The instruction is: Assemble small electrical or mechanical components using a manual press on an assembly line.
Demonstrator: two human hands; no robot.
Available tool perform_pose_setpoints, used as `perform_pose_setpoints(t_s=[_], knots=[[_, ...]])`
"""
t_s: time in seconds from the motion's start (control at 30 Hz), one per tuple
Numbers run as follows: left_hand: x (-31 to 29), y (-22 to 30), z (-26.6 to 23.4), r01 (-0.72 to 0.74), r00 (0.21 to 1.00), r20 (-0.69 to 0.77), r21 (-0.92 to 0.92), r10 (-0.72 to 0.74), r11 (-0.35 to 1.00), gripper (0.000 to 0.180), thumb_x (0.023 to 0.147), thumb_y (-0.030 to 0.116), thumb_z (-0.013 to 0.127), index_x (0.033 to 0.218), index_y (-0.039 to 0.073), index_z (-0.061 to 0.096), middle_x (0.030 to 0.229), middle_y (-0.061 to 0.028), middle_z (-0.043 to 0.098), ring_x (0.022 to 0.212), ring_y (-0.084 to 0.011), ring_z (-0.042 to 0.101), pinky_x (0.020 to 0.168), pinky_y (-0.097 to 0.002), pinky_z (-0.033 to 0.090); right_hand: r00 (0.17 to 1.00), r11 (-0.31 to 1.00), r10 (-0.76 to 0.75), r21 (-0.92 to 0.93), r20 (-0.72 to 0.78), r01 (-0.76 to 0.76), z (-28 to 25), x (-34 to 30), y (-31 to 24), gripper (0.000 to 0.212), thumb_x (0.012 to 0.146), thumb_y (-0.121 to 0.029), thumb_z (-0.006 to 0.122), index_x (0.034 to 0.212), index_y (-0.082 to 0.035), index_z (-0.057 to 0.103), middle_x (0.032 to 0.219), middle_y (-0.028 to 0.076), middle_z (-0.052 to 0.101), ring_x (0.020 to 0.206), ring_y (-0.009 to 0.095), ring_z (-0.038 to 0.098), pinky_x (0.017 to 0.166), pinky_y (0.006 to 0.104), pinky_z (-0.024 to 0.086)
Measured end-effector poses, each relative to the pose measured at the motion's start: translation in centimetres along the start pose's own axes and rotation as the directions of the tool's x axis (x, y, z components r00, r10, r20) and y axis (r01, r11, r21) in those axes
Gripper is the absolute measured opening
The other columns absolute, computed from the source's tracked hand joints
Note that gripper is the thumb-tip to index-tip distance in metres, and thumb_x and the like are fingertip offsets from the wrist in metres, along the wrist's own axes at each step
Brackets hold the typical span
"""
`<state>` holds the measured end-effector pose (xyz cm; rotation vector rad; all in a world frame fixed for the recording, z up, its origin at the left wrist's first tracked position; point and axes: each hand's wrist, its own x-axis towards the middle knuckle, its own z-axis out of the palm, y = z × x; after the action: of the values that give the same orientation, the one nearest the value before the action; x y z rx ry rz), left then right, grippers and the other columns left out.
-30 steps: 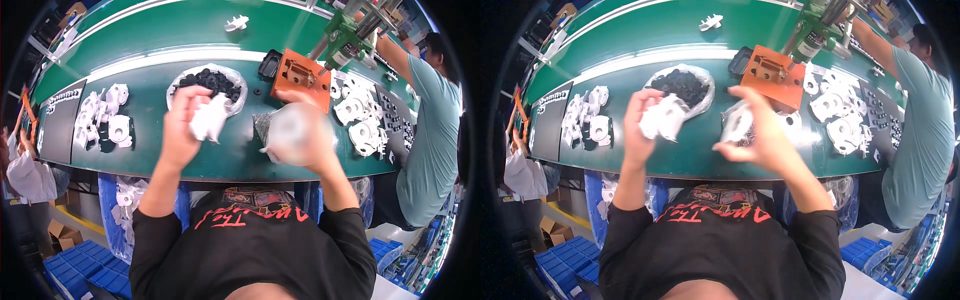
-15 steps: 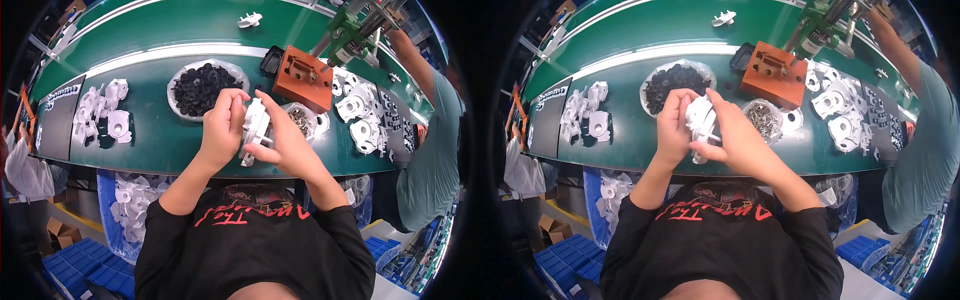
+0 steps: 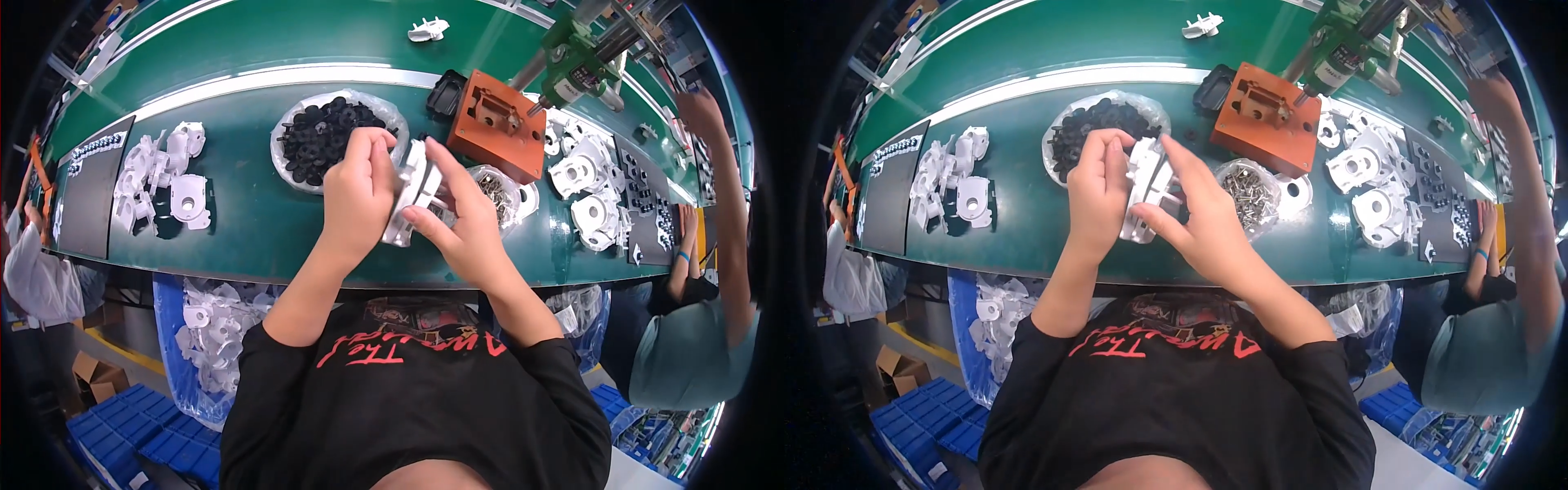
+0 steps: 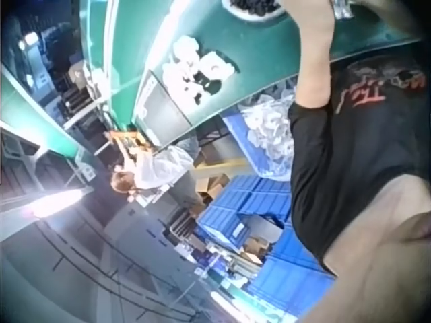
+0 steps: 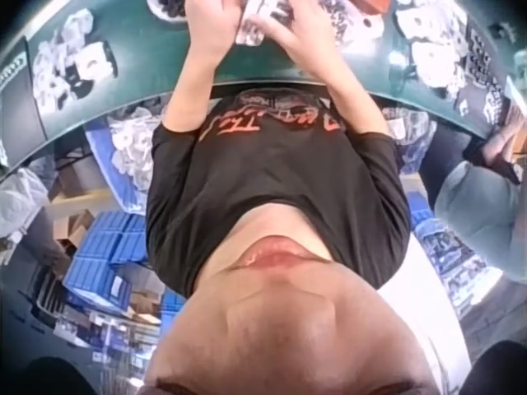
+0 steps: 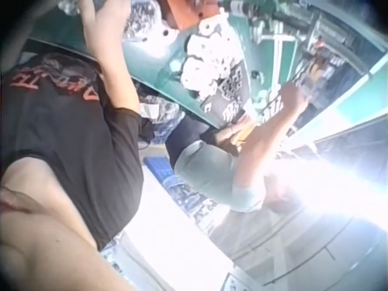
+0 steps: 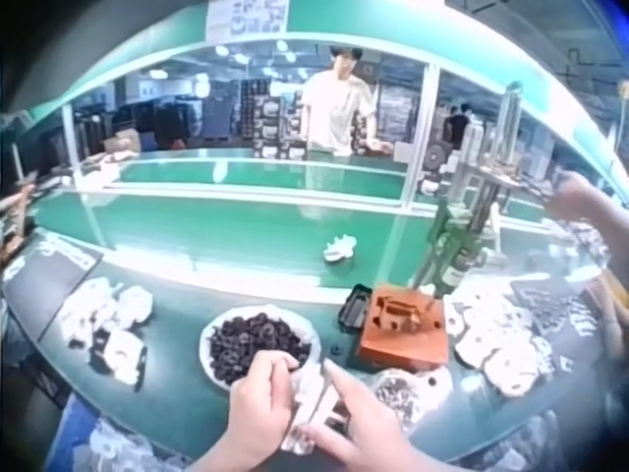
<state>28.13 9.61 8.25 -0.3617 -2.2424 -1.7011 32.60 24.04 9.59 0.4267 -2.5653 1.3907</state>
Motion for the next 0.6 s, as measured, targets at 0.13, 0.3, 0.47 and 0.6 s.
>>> perform_pose_setpoints(t_s=[0.13,0.3,0.47,0.6], knots=[[-0.31,-0.15,0.61,-0.005,1.0,-0.015,-0.041,0.004,0.999,0.021,0.097,0.021,0.042,0.097,0.004,0.054,0.061,-0.0012,0.052,0.055,-0.0062,0.047,0.051,-0.0251,0.039,0.986,0.938,0.12,0.311,0.112,-0.149,0.28,-0.07,0.75,0.07,0.083,-0.013,0.068,0.139,0.002,0.03,0.118,0.015,0.055,0.104,0.017,0.056,0.087,0.0294,0.046],[-0.24,-0.24,0.59,-0.002,1.0,-0.004,0.02,0.002,1.0,0.021,0.097,0.02,0.042,0.096,0.004,0.054,0.06,-0.002,0.051,0.054,-0.0067,0.047,0.05,-0.0258,0.039,0.972,0.876,0.171,0.428,0.16,-0.224,0.14,-0.08,0.85,0.068,0.084,-0.011,0.066,0.14,0.001,0.029,0.118,0.013,0.055,0.105,0.017,0.055,0.087,0.0287,0.046],[-0.04,0.29,0.47,0.055,0.997,0.046,0.044,-0.057,0.997,0.015,0.096,0.016,0.044,0.095,0.004,0.052,0.06,-0.0083,0.054,0.053,-0.0178,0.054,0.05,-0.0303,0.042,0.971,0.848,0.184,0.475,0.152,-0.235,0.1,-0.12,1.03,0.072,0.083,-0.011,0.068,0.141,-0.002,0.028,0.122,0.012,0.052,0.108,0.018,0.053,0.089,0.0294,0.046],[-0.56,0.52,1.04,0.096,0.993,0.061,0.045,-0.099,0.994,0.009,0.094,0.011,0.045,0.094,0.004,0.051,0.063,-0.0142,0.059,0.053,-0.0297,0.06,0.048,-0.0353,0.044,0.973,0.852,0.172,0.473,0.153,-0.225,0.14,-0.09,0.85,0.076,0.081,-0.01,0.07,0.142,-0.003,0.026,0.127,0.011,0.049,0.11,0.018,0.052,0.09,0.031,0.045]])
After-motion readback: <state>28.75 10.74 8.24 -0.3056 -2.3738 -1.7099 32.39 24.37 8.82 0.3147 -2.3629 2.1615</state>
